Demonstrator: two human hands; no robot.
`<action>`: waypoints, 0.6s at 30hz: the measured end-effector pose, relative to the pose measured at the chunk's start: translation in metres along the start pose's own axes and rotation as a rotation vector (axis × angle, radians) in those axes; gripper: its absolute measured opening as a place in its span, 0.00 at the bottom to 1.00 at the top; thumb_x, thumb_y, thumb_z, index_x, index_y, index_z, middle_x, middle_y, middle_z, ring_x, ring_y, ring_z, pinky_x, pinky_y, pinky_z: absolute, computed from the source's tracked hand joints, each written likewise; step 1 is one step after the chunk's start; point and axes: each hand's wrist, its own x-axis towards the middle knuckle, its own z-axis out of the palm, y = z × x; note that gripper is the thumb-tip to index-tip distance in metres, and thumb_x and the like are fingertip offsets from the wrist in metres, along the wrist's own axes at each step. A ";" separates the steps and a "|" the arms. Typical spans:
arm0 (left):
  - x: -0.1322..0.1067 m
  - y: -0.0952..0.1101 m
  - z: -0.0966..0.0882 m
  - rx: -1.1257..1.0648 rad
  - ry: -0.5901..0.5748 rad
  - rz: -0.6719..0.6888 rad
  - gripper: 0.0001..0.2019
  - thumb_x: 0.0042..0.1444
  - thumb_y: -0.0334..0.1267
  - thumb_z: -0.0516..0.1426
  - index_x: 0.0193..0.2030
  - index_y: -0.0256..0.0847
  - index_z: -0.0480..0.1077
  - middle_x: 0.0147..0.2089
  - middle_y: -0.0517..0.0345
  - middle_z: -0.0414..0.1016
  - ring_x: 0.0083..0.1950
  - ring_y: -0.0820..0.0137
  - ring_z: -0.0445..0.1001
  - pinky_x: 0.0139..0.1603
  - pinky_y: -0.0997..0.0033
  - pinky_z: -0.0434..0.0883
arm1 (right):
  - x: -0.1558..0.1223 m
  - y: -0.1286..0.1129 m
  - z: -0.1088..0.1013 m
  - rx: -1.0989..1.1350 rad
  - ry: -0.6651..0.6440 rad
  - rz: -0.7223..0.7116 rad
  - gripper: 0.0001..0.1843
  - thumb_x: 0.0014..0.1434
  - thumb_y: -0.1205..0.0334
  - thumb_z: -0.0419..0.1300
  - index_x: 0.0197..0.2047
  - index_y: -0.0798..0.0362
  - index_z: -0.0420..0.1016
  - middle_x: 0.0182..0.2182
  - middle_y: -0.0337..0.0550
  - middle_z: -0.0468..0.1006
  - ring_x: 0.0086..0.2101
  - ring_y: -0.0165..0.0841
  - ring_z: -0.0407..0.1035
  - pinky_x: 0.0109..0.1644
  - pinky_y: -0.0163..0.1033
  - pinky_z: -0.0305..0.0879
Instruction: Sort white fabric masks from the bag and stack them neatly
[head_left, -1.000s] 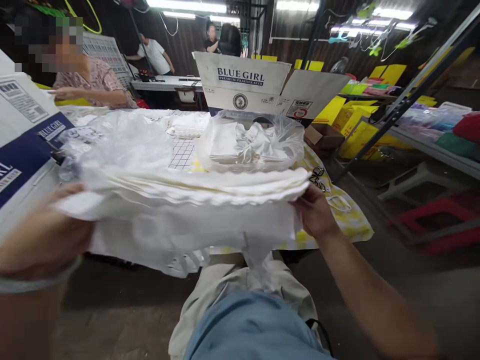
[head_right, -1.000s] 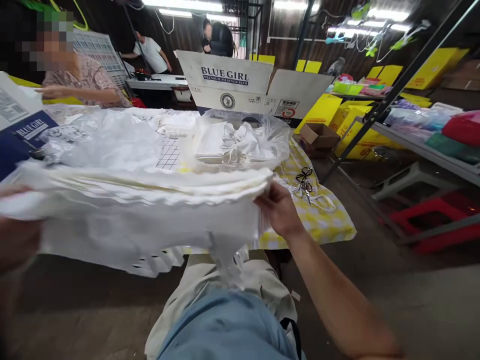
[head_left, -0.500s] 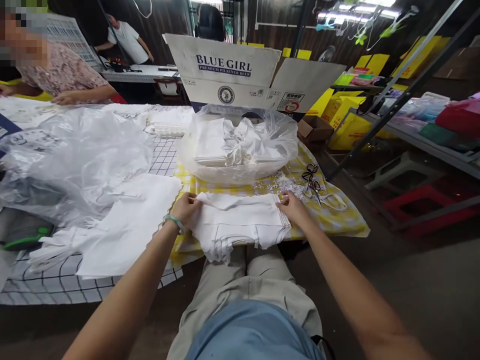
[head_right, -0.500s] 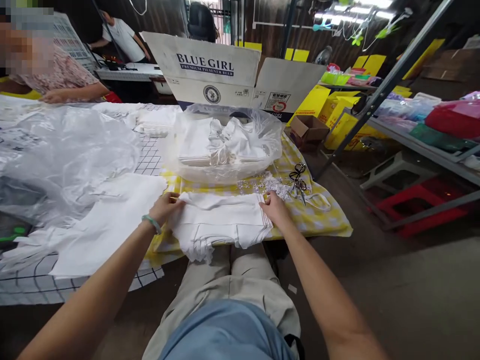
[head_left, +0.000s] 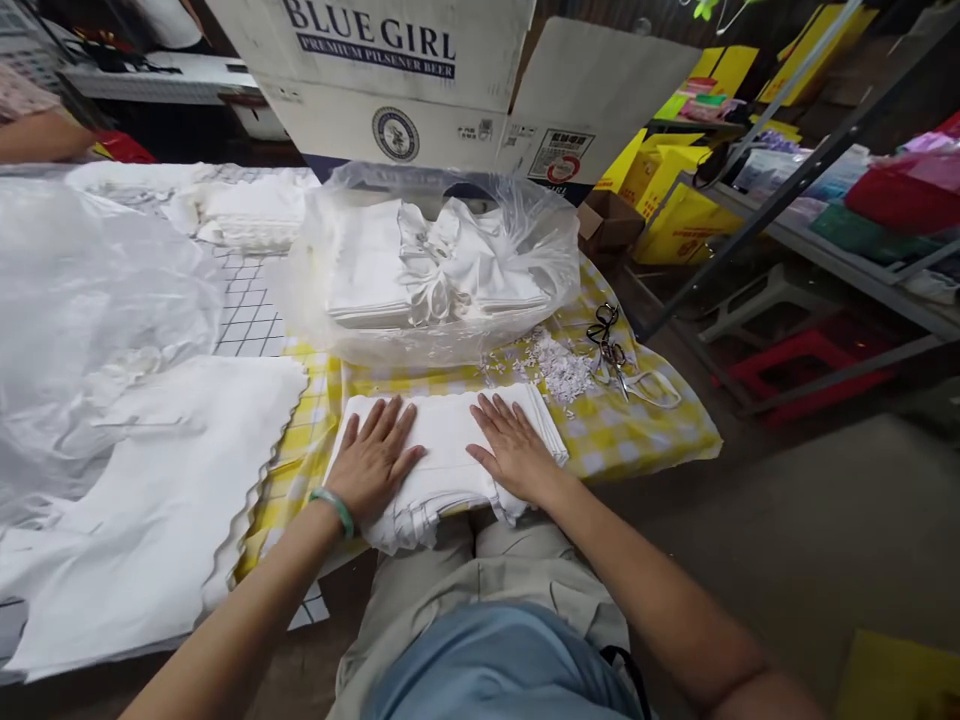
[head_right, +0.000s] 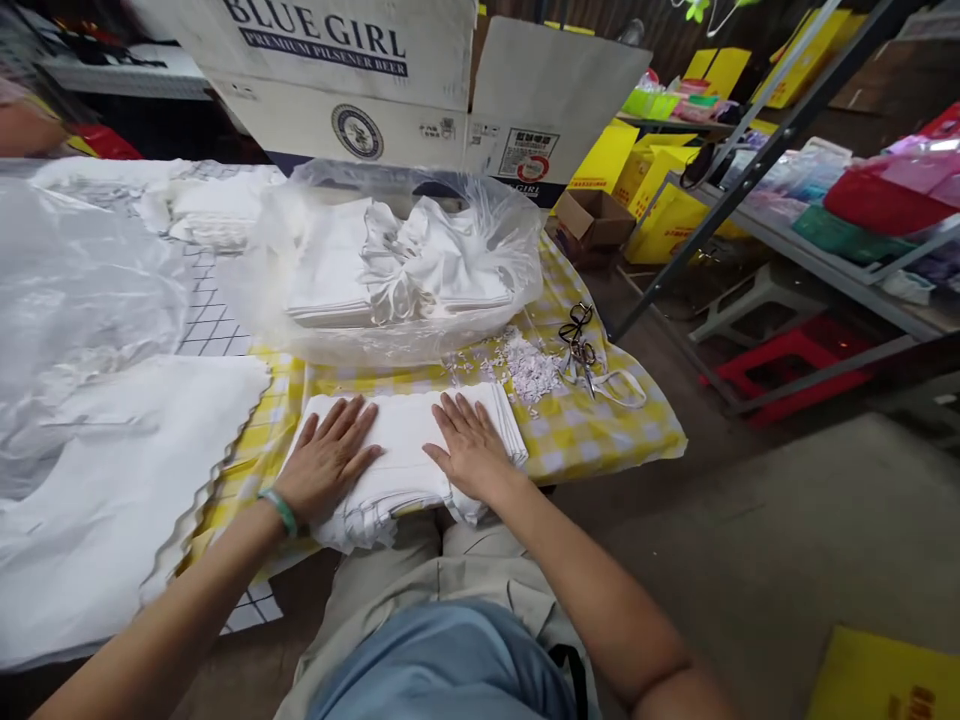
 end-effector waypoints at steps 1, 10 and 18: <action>-0.003 -0.005 -0.001 -0.031 0.043 -0.002 0.30 0.63 0.52 0.45 0.68 0.43 0.53 0.71 0.50 0.51 0.72 0.53 0.47 0.68 0.43 0.48 | -0.003 0.007 -0.003 0.012 0.057 0.021 0.31 0.65 0.50 0.48 0.66 0.58 0.56 0.66 0.50 0.57 0.65 0.42 0.49 0.68 0.51 0.46; -0.014 -0.049 -0.032 -0.331 0.117 -0.639 0.27 0.49 0.56 0.56 0.49 0.37 0.70 0.36 0.52 0.73 0.37 0.62 0.73 0.42 0.62 0.70 | -0.011 0.050 -0.019 -0.110 0.347 0.437 0.18 0.57 0.48 0.60 0.42 0.54 0.75 0.39 0.49 0.75 0.42 0.42 0.66 0.46 0.44 0.61; 0.001 -0.036 -0.036 -0.379 0.179 -0.605 0.18 0.47 0.49 0.58 0.41 0.40 0.70 0.39 0.53 0.72 0.41 0.62 0.71 0.44 0.63 0.68 | 0.003 0.037 -0.010 -0.146 0.417 0.385 0.10 0.55 0.54 0.62 0.36 0.52 0.72 0.37 0.46 0.75 0.41 0.43 0.65 0.44 0.44 0.56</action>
